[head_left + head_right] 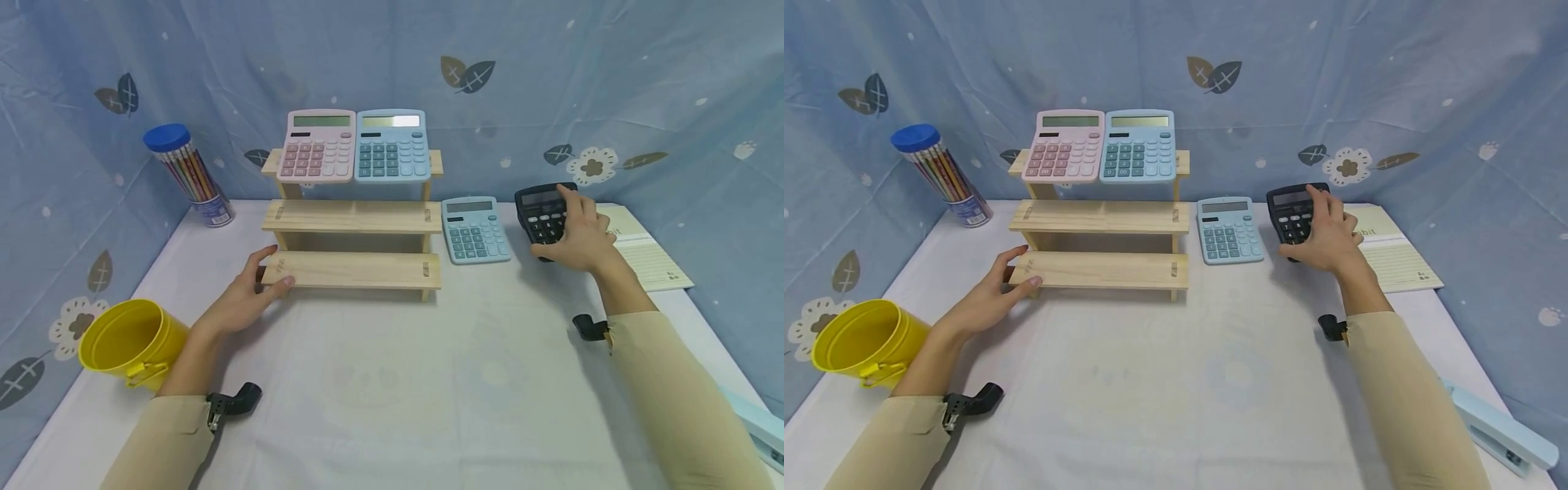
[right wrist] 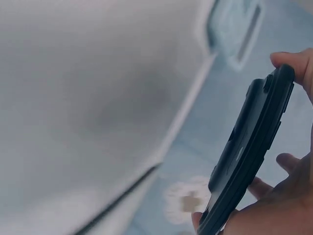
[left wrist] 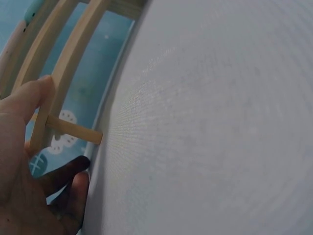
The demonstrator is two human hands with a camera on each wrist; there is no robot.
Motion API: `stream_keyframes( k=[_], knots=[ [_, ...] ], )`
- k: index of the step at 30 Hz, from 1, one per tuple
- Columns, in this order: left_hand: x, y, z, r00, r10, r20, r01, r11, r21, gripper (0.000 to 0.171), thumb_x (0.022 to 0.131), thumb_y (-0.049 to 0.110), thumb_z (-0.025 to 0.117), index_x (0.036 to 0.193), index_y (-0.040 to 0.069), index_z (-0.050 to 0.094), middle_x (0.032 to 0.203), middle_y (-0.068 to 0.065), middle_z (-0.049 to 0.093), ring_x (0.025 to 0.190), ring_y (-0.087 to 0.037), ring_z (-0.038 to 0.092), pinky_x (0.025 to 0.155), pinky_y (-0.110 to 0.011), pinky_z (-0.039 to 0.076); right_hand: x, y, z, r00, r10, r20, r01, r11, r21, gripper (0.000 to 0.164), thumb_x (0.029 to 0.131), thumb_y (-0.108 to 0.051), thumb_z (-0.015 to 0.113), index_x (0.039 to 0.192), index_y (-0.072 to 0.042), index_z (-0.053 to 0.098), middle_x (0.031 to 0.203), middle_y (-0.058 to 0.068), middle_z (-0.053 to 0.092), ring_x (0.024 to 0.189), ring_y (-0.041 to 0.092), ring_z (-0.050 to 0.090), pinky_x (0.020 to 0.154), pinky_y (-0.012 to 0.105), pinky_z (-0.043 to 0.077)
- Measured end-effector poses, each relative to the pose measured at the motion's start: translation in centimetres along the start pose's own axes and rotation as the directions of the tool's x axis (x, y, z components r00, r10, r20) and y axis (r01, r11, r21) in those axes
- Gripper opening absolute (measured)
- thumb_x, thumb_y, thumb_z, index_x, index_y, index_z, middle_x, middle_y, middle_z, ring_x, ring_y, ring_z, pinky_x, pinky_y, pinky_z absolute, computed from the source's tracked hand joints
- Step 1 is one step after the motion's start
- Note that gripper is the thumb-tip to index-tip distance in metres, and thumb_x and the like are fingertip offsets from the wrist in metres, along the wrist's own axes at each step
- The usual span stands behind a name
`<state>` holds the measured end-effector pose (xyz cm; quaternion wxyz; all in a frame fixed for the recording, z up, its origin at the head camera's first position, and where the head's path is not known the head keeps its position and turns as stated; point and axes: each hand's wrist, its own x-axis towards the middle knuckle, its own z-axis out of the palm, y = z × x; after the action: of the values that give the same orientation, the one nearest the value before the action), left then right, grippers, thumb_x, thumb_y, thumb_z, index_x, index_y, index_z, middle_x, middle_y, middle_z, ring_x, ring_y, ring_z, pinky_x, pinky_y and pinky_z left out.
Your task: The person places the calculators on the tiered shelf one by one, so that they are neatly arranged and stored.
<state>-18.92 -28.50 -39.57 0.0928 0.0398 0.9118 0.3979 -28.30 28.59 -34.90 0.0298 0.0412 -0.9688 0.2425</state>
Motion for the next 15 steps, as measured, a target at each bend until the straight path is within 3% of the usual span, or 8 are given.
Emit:
stream_keyframes(
  k=[8,15],
  knots=[
    [0.0,-0.1,0.0,1.000,0.011,-0.006,-0.011,1.000,0.000,0.087,0.103,0.053,0.055,0.166,0.023,0.002,0.144,-0.031,0.048,0.125,-0.043,0.052,0.101,-0.059,0.041,-1.7,-3.4,-1.2,0.994,-0.092,-0.053,0.091,0.996,-0.026,0.124,0.073,-0.028,0.088,0.166,-0.021,0.007,0.167,0.028,0.004,0.134,0.070,0.015,0.090,0.085,0.017],
    [0.0,-0.1,0.0,1.000,0.007,-0.001,-0.007,1.000,0.002,0.088,0.103,0.054,0.054,0.166,0.023,0.001,0.146,-0.031,0.047,0.127,-0.044,0.051,0.103,-0.061,0.040,-3.2,-4.9,-1.4,0.986,-0.150,-0.069,0.150,0.989,-0.001,0.122,0.071,-0.026,0.089,0.165,-0.022,0.011,0.166,0.026,0.009,0.135,0.065,0.019,0.089,0.082,0.021]
  ],
)
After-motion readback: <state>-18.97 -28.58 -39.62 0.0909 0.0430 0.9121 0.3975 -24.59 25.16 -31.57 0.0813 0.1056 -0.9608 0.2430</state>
